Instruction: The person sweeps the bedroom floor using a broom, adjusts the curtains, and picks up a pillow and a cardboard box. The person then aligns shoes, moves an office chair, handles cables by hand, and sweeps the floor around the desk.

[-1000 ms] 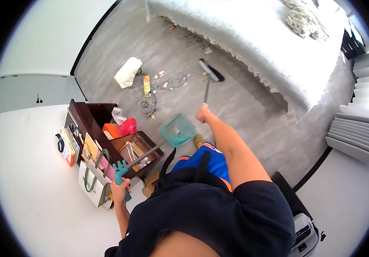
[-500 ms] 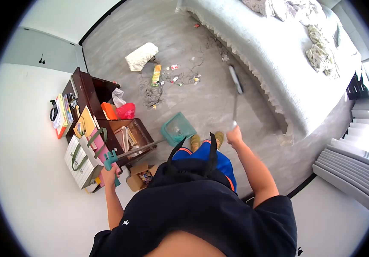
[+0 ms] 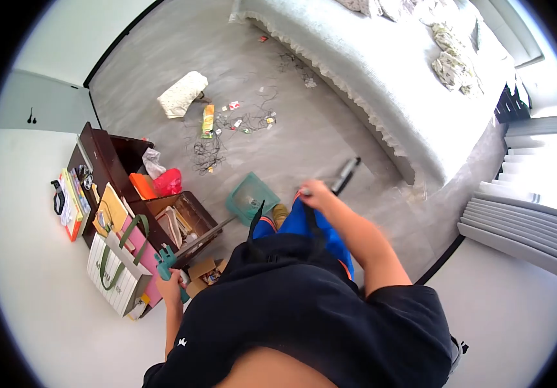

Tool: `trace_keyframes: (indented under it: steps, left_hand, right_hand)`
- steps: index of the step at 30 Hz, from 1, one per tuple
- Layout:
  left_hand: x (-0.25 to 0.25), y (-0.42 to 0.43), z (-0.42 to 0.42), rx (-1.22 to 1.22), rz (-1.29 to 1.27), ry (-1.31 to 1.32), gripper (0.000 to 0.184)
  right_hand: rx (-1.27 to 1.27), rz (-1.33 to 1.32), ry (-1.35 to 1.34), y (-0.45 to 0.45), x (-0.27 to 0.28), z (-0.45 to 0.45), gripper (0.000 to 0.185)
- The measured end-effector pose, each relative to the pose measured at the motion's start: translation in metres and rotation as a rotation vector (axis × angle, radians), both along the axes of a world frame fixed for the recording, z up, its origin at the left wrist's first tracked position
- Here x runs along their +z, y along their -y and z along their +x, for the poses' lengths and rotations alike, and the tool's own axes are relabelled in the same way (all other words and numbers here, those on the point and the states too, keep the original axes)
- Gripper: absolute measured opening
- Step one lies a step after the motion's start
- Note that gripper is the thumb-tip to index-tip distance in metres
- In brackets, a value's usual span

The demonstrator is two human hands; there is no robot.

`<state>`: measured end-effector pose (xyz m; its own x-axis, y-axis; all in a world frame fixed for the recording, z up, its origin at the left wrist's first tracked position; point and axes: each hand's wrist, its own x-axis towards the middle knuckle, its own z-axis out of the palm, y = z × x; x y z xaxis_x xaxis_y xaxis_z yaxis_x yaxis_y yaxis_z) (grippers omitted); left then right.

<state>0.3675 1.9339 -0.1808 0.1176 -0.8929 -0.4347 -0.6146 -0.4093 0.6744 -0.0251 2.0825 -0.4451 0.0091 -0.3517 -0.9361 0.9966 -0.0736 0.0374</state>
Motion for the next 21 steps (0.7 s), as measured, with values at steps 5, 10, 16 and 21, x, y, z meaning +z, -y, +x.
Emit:
trace_keyframes:
  steps: [5,10,16,21]
  left_hand:
    - [0.005,-0.003,-0.023,0.065,-0.040,0.030,0.008]
    - [0.009,-0.006,-0.040,0.146,-0.046,0.289,0.010]
    - [0.009,-0.017,-0.050,0.226,-0.064,0.452,0.012]
    - [0.013,-0.023,-0.063,0.242,-0.134,0.574,0.014]
  right_hand:
    - [0.312,-0.059,-0.162,0.136,0.051,0.034,0.007]
    - [0.406,-0.262,-0.123,0.221,0.067,0.001,0.008]
    - [0.213,-0.495,0.084,0.252,0.007,-0.083,0.011]
    - [0.609,-0.727,-0.676,0.166,0.006,-0.157,0.019]
